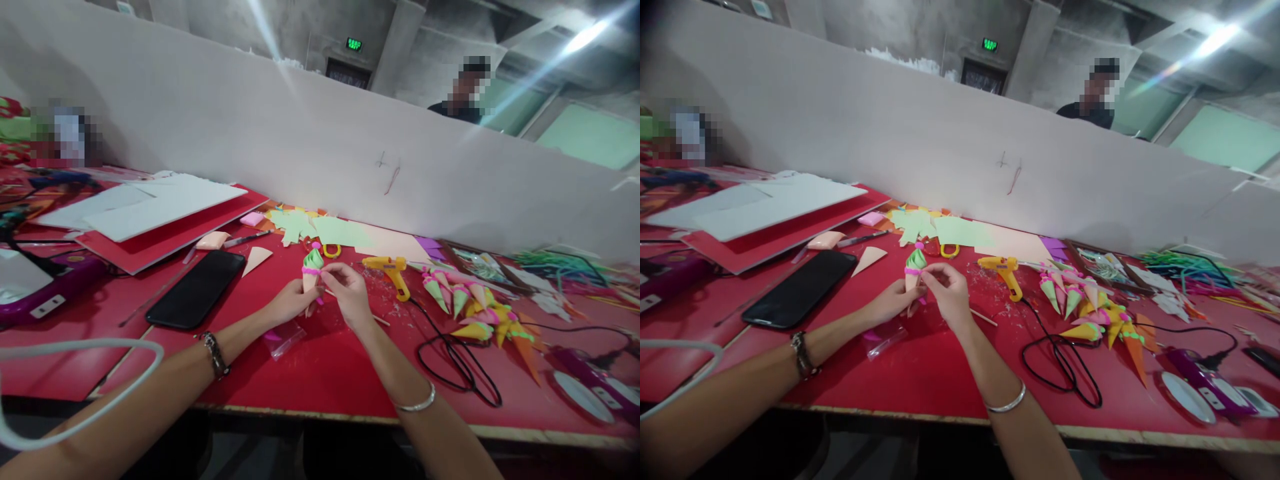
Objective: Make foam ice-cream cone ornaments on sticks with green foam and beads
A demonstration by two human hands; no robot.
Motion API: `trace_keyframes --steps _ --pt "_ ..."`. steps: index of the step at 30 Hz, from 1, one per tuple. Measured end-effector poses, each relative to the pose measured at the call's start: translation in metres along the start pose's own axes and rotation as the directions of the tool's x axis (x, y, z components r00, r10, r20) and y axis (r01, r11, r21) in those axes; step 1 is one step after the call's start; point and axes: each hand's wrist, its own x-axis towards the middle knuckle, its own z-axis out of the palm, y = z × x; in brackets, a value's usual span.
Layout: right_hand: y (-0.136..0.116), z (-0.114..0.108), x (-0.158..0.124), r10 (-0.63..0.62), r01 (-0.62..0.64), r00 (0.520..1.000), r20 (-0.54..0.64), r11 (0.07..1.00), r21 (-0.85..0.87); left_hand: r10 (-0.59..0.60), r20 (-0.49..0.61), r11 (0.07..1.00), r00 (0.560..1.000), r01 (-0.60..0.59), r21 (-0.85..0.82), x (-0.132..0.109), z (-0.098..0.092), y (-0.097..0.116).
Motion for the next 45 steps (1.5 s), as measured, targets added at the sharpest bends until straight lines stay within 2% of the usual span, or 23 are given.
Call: trace_keyframes --steps 4,9,15,30,33,36,38,41,45 --pt "0.003 0.000 0.000 0.033 -0.035 0.999 0.023 0.997 0.073 0.033 0.029 0.999 0.999 -0.033 -0.016 0.001 0.001 -0.002" --pt "0.009 0.002 0.002 0.017 -0.020 1.000 0.021 0.991 0.135 0.056 0.050 0.998 0.997 -0.056 -0.006 0.002 0.001 -0.004" --pt "0.013 0.002 0.003 0.089 -0.123 0.985 0.145 0.963 0.240 0.075 0.051 0.997 0.996 -0.076 0.007 0.001 0.001 -0.005" --pt "0.014 0.002 0.002 0.069 -0.098 0.985 0.155 0.977 0.189 0.030 0.079 0.997 0.996 -0.024 -0.074 0.002 0.000 -0.003" --pt "0.014 0.000 0.004 0.048 -0.060 0.992 0.120 0.993 0.102 0.015 -0.041 0.988 0.999 -0.021 -0.155 0.004 -0.003 -0.003" --pt "0.011 -0.002 0.005 -0.069 0.074 0.997 0.045 0.990 -0.120 -0.004 -0.187 0.967 0.982 -0.045 -0.253 0.007 -0.006 -0.002" --pt "0.008 -0.003 0.003 -0.137 0.155 0.986 0.092 0.961 -0.230 -0.025 -0.236 0.951 0.971 -0.050 -0.304 0.008 -0.008 -0.002" --pt "0.005 -0.003 0.001 -0.168 0.214 0.970 0.174 0.931 -0.294 -0.060 -0.211 0.940 0.976 -0.016 -0.341 0.007 -0.009 -0.003" --pt "0.003 -0.003 0.000 -0.244 0.281 0.959 0.143 0.881 -0.381 -0.030 -0.146 0.928 0.989 -0.027 -0.371 0.006 -0.008 -0.004"
